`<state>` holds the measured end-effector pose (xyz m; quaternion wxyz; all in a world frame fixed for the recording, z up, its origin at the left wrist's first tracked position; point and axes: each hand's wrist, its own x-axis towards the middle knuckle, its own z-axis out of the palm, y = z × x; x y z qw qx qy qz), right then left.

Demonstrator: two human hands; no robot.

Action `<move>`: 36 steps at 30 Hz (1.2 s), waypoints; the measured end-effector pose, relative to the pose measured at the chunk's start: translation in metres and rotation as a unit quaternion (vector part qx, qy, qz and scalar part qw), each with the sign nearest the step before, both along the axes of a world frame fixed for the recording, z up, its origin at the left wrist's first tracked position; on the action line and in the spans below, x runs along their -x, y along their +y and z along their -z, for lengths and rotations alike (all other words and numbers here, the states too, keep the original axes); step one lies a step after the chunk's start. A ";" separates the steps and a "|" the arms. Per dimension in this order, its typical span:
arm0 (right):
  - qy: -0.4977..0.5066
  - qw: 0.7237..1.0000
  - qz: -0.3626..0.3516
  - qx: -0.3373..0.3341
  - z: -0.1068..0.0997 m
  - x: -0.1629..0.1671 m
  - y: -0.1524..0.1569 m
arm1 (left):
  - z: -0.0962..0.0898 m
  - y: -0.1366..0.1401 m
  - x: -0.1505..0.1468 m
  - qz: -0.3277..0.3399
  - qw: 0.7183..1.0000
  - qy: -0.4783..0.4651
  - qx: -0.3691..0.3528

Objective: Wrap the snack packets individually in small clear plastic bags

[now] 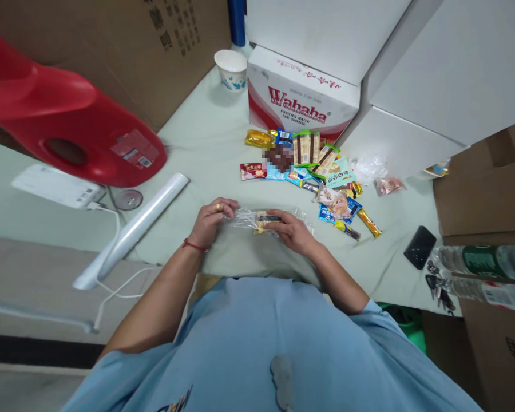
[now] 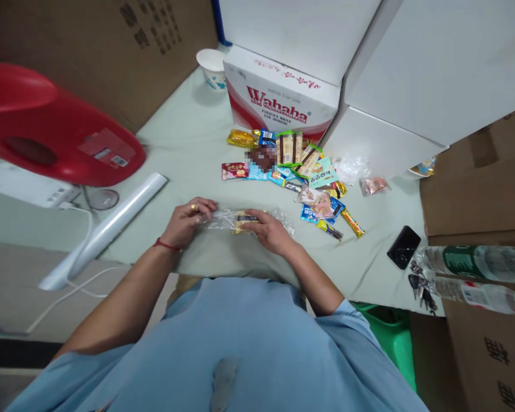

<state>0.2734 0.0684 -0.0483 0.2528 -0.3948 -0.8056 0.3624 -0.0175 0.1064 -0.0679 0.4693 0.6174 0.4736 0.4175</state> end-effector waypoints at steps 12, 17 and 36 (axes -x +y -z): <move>-0.007 0.999 0.034 -0.042 0.005 -0.003 -0.009 | -0.023 -0.013 -0.024 0.030 0.968 0.249 0.013; -0.012 0.998 0.052 -0.015 0.015 0.001 -0.007 | -0.046 -0.032 -0.047 -0.054 0.955 0.285 -0.056; -0.141 0.947 0.289 0.021 0.008 -0.044 -0.038 | -0.029 -0.078 -0.103 0.068 0.854 0.487 -0.172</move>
